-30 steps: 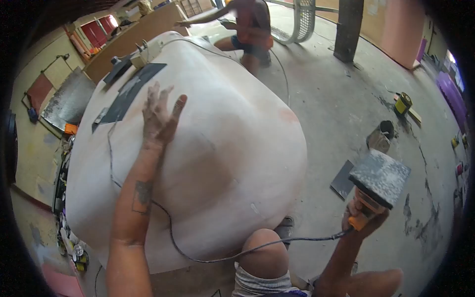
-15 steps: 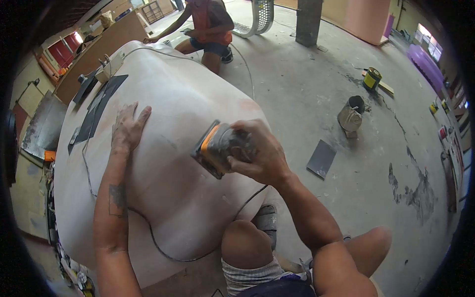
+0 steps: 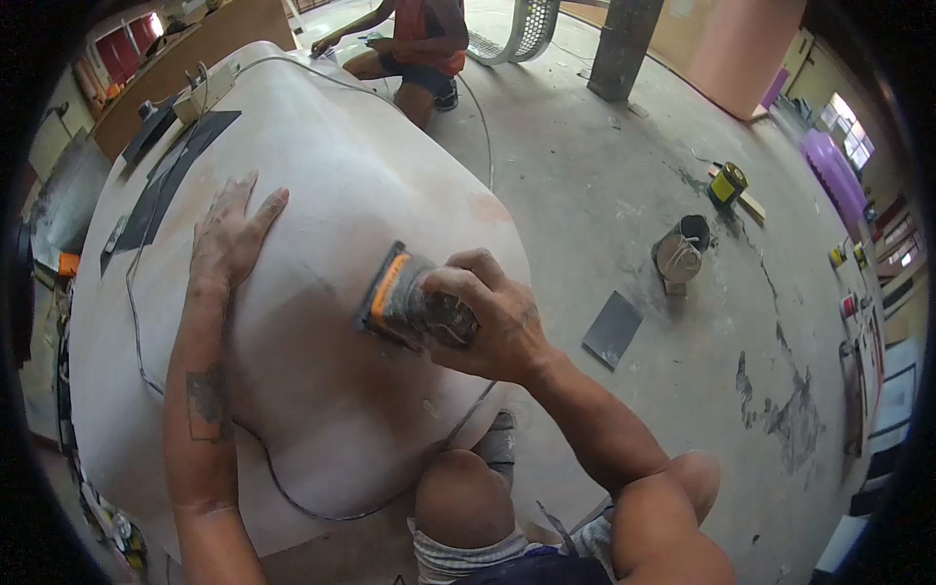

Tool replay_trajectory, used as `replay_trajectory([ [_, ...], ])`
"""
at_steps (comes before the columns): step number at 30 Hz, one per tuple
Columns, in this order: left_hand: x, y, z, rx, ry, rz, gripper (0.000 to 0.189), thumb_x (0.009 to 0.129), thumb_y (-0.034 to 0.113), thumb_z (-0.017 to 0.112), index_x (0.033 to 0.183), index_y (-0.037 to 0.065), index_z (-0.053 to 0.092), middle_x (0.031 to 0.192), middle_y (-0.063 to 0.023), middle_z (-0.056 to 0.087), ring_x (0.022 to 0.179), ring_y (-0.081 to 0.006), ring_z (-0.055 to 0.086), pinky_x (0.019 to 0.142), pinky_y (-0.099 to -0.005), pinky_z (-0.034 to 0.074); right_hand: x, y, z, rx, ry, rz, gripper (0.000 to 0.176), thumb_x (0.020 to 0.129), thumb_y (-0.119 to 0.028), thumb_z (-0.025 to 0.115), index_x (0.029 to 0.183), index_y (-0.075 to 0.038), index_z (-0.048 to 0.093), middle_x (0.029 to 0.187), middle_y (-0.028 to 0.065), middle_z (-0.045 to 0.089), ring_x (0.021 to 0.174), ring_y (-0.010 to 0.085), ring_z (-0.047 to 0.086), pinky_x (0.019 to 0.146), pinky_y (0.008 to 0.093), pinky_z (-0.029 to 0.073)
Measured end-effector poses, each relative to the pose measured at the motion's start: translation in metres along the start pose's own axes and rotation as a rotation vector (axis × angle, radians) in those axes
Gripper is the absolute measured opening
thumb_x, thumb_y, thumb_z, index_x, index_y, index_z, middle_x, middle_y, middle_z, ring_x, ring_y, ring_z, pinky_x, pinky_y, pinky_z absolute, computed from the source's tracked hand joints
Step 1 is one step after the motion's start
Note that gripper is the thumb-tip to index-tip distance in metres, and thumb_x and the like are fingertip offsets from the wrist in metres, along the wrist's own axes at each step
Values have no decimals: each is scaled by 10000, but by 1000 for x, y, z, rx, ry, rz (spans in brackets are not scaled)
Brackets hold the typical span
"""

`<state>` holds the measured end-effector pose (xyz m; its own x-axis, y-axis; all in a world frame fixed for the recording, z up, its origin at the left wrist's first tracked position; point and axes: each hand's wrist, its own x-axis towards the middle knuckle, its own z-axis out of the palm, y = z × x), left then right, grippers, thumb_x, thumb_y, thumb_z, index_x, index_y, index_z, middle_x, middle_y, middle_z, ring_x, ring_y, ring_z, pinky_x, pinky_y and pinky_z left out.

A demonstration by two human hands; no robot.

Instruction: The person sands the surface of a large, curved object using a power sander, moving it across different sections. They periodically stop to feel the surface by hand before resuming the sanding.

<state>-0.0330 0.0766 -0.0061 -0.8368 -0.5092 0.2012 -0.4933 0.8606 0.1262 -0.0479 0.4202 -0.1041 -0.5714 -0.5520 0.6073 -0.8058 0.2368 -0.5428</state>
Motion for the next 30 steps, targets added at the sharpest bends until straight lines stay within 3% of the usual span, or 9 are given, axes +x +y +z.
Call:
replay_trajectory([
  [2, 1, 2, -1, 1, -2, 7, 939, 954, 824, 480, 1637, 181, 465, 1713, -210, 368, 1614, -338, 301, 1316, -509, 208, 10, 7, 11, 35, 121, -72, 742, 695, -205, 914, 1354, -224, 573, 1260, 134, 575, 1042, 369, 698, 857, 462, 626],
  [6, -4, 0, -3, -6, -11, 19, 924, 975, 799, 476, 1643, 162, 451, 1713, -232, 355, 1614, -357, 293, 1314, -498, 207, 17, 17, 7, 86, 105, -71, 760, 685, -186, 915, 1363, -214, 573, 1269, 140, 569, 1049, 357, 694, 869, 466, 627],
  [13, -3, 5, -3, 13, 1, 21, 920, 982, 790, 475, 1641, 148, 452, 1707, -232, 367, 1612, -356, 298, 1316, -492, 214, 13, 1, -27, -145, -288, 99, 712, 707, -273, 911, 1358, -266, 624, 1252, 132, 587, 1060, 355, 711, 888, 447, 635],
  [16, -2, 3, -1, 17, 5, 15, 917, 982, 794, 470, 1640, 156, 456, 1704, -228, 372, 1610, -351, 304, 1317, -491, 215, 6, -5, -20, -161, -259, 53, 717, 696, -266, 915, 1352, -274, 624, 1254, 129, 587, 1043, 353, 712, 874, 459, 633],
  [22, -5, 4, -3, 10, 11, 21, 921, 978, 799, 469, 1640, 158, 456, 1706, -220, 374, 1608, -346, 309, 1317, -494, 214, 12, -2, 5, -46, 80, -71, 718, 688, -224, 917, 1340, -235, 614, 1239, 130, 574, 1057, 347, 698, 882, 471, 635],
  [26, -5, 5, -3, 12, 7, 21, 925, 975, 801, 473, 1640, 158, 456, 1710, -215, 370, 1608, -345, 309, 1314, -497, 220, 27, 1, 1, 64, 41, -30, 700, 726, -220, 898, 1356, -226, 591, 1253, 131, 562, 1073, 354, 696, 895, 465, 629],
  [30, -5, 4, -5, 1, 7, 14, 924, 975, 800, 474, 1639, 159, 458, 1711, -210, 371, 1608, -344, 309, 1313, -497, 221, 15, -2, -10, -59, -93, 41, 681, 741, -262, 893, 1354, -252, 596, 1259, 127, 561, 1062, 349, 704, 890, 474, 637],
])
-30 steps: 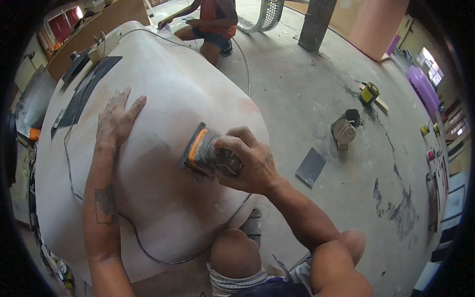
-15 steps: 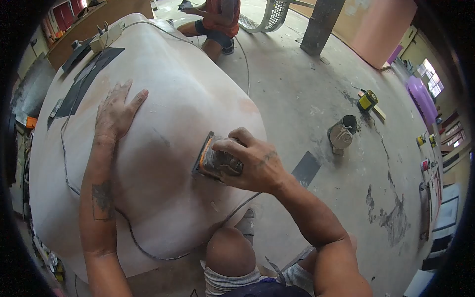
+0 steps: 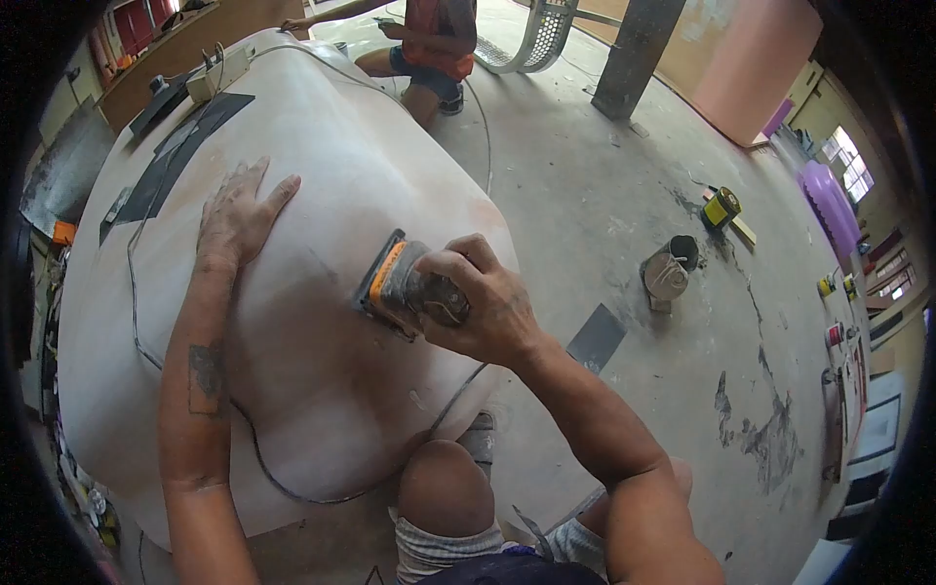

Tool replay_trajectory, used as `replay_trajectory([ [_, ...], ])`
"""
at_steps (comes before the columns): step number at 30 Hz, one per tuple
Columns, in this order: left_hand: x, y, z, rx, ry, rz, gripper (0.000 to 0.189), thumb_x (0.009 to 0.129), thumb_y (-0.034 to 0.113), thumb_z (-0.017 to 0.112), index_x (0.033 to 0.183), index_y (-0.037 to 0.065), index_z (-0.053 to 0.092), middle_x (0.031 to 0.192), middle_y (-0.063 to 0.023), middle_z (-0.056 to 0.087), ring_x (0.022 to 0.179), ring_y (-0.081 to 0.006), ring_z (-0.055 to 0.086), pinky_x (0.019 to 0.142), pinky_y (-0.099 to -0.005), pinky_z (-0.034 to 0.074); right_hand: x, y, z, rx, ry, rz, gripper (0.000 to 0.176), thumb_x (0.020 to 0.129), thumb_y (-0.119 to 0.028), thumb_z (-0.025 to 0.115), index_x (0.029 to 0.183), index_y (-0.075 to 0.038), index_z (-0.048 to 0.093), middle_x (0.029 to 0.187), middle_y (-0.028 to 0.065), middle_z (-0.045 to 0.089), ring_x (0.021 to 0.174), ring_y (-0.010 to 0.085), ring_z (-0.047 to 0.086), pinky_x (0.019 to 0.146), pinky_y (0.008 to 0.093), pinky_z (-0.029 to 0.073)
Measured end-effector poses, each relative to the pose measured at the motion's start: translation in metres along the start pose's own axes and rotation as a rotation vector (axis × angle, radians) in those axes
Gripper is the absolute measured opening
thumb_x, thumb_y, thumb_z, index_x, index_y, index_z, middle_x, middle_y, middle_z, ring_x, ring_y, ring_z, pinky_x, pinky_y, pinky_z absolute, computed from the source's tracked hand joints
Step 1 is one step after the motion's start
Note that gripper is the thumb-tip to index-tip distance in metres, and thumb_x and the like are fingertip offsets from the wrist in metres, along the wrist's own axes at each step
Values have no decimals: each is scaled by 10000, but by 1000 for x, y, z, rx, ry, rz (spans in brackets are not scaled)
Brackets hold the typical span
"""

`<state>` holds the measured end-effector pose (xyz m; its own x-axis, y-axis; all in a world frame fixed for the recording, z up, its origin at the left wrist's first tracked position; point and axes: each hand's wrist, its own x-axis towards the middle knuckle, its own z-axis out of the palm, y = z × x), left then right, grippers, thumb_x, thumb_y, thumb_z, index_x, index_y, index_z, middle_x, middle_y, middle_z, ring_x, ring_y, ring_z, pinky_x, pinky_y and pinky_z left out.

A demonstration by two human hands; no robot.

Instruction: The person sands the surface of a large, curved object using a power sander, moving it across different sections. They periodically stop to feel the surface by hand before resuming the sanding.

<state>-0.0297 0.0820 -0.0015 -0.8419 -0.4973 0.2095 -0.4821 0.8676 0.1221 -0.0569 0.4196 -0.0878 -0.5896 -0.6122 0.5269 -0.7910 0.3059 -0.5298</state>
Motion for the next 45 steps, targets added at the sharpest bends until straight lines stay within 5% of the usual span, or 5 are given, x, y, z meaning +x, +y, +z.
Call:
replay_trajectory([
  [17, -1, -1, 3, -11, 10, 6, 927, 975, 794, 472, 1644, 152, 449, 1714, -208, 367, 1608, -349, 308, 1314, -502, 212, 56, -20, 10, 26, 301, -158, 677, 697, -241, 886, 1320, -190, 625, 1211, 144, 607, 1071, 371, 674, 893, 480, 574],
  [23, 8, -5, 13, 22, 31, 17, 929, 972, 799, 474, 1639, 154, 458, 1702, -198, 395, 1603, -333, 325, 1313, -489, 230, 70, -24, 14, 213, 378, 149, 638, 755, -264, 860, 1335, -187, 607, 1238, 156, 608, 1133, 378, 655, 955, 485, 549],
  [33, 19, -16, 26, 12, 92, 44, 991, 905, 878, 453, 1620, 193, 497, 1676, -173, 447, 1593, -313, 358, 1305, -524, 259, -9, -12, 49, -17, 455, -131, 674, 739, -226, 899, 1337, -130, 602, 1199, 159, 608, 1068, 356, 670, 909, 469, 570],
  [37, 26, -24, 42, -14, 151, 100, 1013, 914, 860, 476, 1619, 132, 486, 1662, -197, 460, 1576, -335, 383, 1301, -504, 267, 23, 17, 40, 345, 463, 237, 635, 758, -257, 878, 1318, -117, 614, 1194, 182, 619, 1107, 368, 642, 948, 459, 549],
  [45, 34, -34, 42, -127, 115, 182, 959, 989, 759, 494, 1625, 42, 449, 1690, -208, 412, 1592, -330, 346, 1316, -428, 232, -28, -30, 75, 31, 522, -213, 700, 697, -282, 929, 1334, -217, 647, 1141, 142, 589, 938, 357, 691, 753, 504, 620],
])
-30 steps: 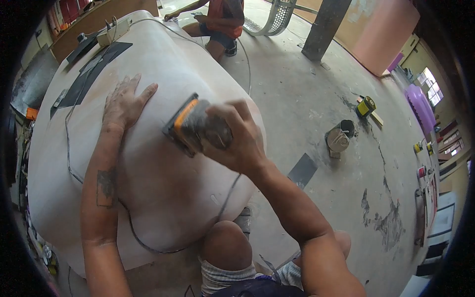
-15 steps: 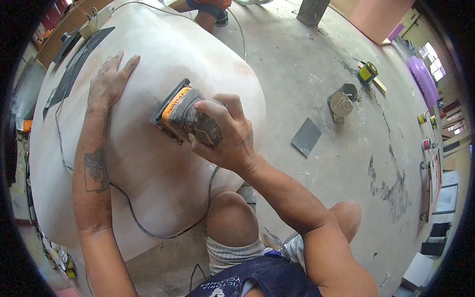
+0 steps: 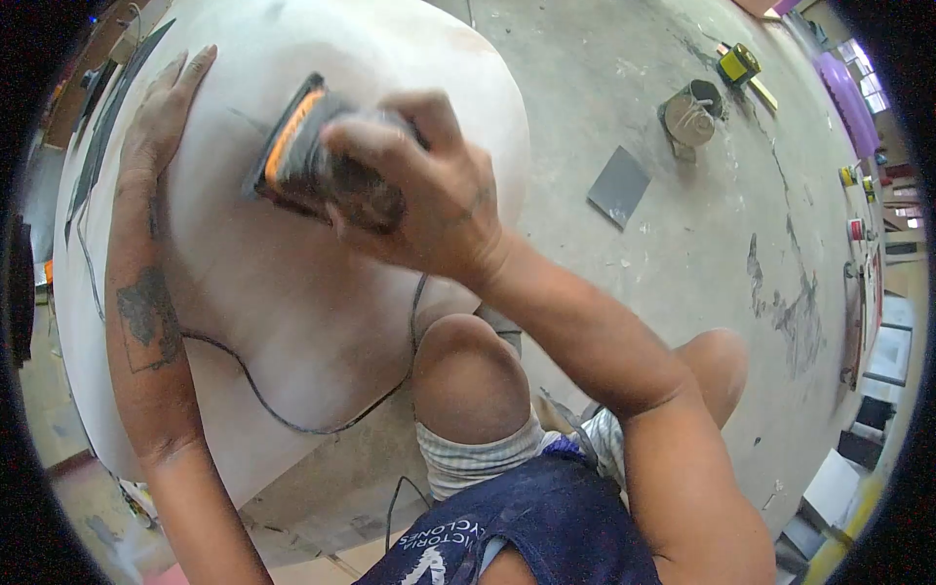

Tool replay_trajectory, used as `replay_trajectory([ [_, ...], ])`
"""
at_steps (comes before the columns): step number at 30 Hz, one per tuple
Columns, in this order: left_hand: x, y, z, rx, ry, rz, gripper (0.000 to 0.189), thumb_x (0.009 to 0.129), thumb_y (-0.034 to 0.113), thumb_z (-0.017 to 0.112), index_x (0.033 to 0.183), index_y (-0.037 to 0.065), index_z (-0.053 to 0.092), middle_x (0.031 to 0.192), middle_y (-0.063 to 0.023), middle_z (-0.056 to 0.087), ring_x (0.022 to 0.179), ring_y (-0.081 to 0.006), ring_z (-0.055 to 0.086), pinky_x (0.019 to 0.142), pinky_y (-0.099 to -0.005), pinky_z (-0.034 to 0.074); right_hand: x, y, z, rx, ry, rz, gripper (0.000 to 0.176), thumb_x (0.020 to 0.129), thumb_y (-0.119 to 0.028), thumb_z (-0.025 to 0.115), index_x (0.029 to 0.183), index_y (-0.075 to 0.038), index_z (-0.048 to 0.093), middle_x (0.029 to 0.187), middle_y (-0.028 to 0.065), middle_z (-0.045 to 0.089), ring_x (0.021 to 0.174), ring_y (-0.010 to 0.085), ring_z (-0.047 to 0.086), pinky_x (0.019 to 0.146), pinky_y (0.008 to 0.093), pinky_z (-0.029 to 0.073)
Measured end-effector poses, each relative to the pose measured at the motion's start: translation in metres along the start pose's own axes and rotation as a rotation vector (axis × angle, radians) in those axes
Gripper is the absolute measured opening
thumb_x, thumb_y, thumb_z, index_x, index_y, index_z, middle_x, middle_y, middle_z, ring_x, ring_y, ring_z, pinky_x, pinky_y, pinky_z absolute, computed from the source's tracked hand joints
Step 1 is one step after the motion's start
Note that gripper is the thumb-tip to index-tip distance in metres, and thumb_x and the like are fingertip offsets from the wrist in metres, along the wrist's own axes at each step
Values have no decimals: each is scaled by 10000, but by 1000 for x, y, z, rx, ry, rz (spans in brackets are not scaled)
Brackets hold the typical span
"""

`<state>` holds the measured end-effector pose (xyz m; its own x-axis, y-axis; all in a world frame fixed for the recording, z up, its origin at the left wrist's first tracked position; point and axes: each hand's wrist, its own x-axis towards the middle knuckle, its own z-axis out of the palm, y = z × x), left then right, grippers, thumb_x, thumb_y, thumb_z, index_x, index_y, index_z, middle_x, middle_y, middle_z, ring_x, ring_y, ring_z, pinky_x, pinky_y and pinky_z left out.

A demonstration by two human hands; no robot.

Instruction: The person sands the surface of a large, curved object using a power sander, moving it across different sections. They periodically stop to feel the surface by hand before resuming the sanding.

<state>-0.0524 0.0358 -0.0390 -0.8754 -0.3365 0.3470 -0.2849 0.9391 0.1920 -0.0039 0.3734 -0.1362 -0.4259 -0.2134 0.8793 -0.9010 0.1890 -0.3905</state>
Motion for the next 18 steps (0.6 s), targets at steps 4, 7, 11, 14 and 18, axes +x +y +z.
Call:
replay_trajectory([
  [4, 17, -22, 12, -48, 3, 71, 890, 1027, 708, 475, 1604, 30, 478, 1681, -212, 425, 1583, -341, 357, 1311, -424, 242, 32, 36, -8, 53, -5, 283, 625, 773, -287, 912, 1312, -166, 621, 1171, 133, 615, 1015, 347, 674, 849, 476, 596],
  [7, 6, -8, 4, -67, -16, 86, 874, 1038, 685, 474, 1595, 12, 479, 1674, -223, 428, 1579, -345, 361, 1308, -419, 246, 48, 35, -14, 334, -51, 569, 655, 889, -294, 881, 1402, -111, 516, 1199, 154, 604, 1107, 301, 638, 971, 451, 558],
  [11, -12, 15, -11, -69, -39, 81, 853, 1053, 655, 473, 1583, -13, 480, 1665, -238, 432, 1573, -351, 368, 1305, -412, 252, 16, 40, -12, -60, -28, 62, 644, 856, -255, 875, 1379, -86, 539, 1151, 168, 609, 1078, 315, 617, 911, 457, 547],
  [14, -25, 33, -25, -71, -52, 86, 837, 1064, 632, 472, 1574, -32, 481, 1659, -250, 435, 1568, -355, 372, 1302, -407, 257, 26, 34, -6, -31, 7, -89, 649, 831, -222, 880, 1369, -72, 549, 1200, 154, 612, 1076, 322, 610, 918, 452, 537],
  [18, -36, 44, -32, -85, -82, 83, 816, 1079, 602, 471, 1562, -56, 482, 1650, -265, 439, 1562, -360, 379, 1298, -400, 263, 40, 20, -2, -49, 35, -117, 653, 802, -182, 883, 1357, -68, 557, 1224, 146, 608, 1060, 319, 606, 921, 441, 535],
])
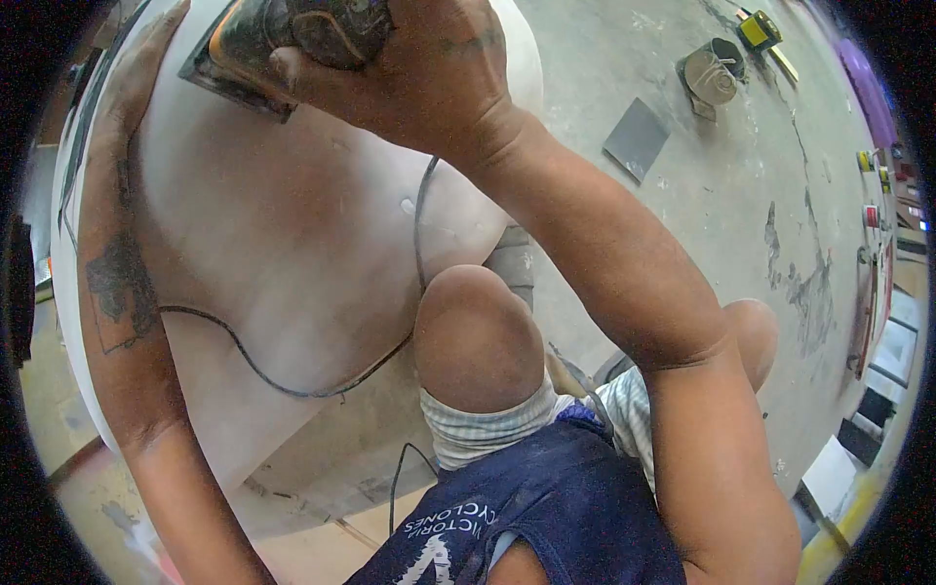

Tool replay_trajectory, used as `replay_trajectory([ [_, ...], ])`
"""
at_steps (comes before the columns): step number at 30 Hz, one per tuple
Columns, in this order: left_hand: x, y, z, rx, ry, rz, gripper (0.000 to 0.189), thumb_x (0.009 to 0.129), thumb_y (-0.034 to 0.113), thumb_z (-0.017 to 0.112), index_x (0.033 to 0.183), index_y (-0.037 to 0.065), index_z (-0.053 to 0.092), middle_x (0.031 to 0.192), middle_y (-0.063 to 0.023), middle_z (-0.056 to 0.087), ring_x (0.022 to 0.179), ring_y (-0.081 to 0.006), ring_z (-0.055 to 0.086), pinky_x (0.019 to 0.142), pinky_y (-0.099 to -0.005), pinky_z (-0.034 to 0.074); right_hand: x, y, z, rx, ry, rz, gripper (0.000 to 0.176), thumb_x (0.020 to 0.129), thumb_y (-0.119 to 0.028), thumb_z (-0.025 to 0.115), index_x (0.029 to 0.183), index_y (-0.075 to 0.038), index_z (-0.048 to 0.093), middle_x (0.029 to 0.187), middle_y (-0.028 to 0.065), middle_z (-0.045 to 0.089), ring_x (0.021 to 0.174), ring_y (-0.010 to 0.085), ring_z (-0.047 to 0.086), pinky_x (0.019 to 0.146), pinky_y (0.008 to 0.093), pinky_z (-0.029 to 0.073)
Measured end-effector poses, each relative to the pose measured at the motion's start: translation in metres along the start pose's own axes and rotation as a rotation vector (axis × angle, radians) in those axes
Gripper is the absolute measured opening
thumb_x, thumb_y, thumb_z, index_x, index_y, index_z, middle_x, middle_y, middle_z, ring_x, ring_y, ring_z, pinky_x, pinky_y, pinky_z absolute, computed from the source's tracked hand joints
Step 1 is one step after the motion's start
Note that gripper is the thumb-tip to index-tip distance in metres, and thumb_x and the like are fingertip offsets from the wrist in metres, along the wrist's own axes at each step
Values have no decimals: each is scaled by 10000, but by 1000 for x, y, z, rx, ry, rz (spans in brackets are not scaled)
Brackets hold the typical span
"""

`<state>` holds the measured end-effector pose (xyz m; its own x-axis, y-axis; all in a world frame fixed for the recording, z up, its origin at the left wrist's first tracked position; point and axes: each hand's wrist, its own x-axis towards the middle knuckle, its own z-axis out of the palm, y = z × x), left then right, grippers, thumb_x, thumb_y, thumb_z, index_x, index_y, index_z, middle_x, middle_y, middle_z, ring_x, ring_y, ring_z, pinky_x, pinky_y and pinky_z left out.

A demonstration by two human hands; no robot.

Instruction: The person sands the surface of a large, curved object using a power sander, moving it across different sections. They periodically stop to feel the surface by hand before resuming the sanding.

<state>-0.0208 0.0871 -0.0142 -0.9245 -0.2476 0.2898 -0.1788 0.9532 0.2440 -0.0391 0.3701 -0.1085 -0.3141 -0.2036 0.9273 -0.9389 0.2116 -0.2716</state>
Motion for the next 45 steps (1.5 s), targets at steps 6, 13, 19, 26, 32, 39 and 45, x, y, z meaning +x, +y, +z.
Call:
replay_trajectory([
  [6, 3, 4, -6, 133, -7, -73, 795, 1092, 590, 459, 1570, -46, 479, 1656, -263, 429, 1564, -360, 375, 1299, -397, 264, -19, 8, -8, 54, -47, 36, 639, 837, -215, 884, 1351, -43, 544, 1138, 157, 585, 1020, 283, 613, 879, 412, 544],
  [13, -1, 7, -7, 117, 4, -20, 794, 1088, 609, 448, 1559, -27, 507, 1633, -266, 462, 1558, -377, 381, 1299, -410, 262, 13, 12, 10, 33, 104, -96, 616, 826, -189, 880, 1327, -48, 550, 1124, 138, 581, 998, 270, 605, 870, 408, 529],
  [19, 3, 7, -11, 136, -41, -37, 791, 1088, 602, 449, 1544, -42, 518, 1618, -279, 475, 1551, -387, 389, 1292, -412, 269, -32, -3, -9, 13, -79, 41, 614, 812, -179, 887, 1307, -35, 552, 1111, 144, 590, 1010, 289, 607, 865, 431, 531],
  [26, 19, -12, -2, 143, -25, -19, 763, 1093, 586, 448, 1529, -34, 535, 1600, -275, 497, 1523, -382, 427, 1276, -415, 300, 14, 1, 10, 15, 92, -62, 595, 816, -164, 857, 1320, -52, 561, 1112, 135, 597, 974, 288, 610, 842, 412, 524],
  [32, 26, -23, 3, 247, -1, -12, 688, 1118, 530, 434, 1512, -20, 560, 1594, -268, 506, 1510, -388, 439, 1275, -423, 305, -24, -22, -2, 25, -16, 41, 572, 792, -135, 850, 1287, -47, 577, 1129, 155, 600, 995, 307, 609, 896, 434, 525],
  [39, 1, -1, 0, -15, 17, 81, 668, 1124, 519, 427, 1497, -13, 578, 1600, -253, 506, 1505, -383, 449, 1271, -418, 317, 12, -17, 14, 61, 95, 58, 552, 819, -143, 830, 1294, -47, 566, 1098, 148, 587, 991, 291, 602, 882, 425, 520],
  [45, 16, -22, 2, 350, -34, 259, 516, 1152, 415, 400, 1506, 106, 613, 1579, -220, 539, 1473, -368, 490, 1257, -419, 348, -24, -26, 3, -9, 3, 33, 555, 848, -184, 834, 1309, -44, 559, 1104, 144, 584, 996, 281, 607, 880, 424, 521],
])
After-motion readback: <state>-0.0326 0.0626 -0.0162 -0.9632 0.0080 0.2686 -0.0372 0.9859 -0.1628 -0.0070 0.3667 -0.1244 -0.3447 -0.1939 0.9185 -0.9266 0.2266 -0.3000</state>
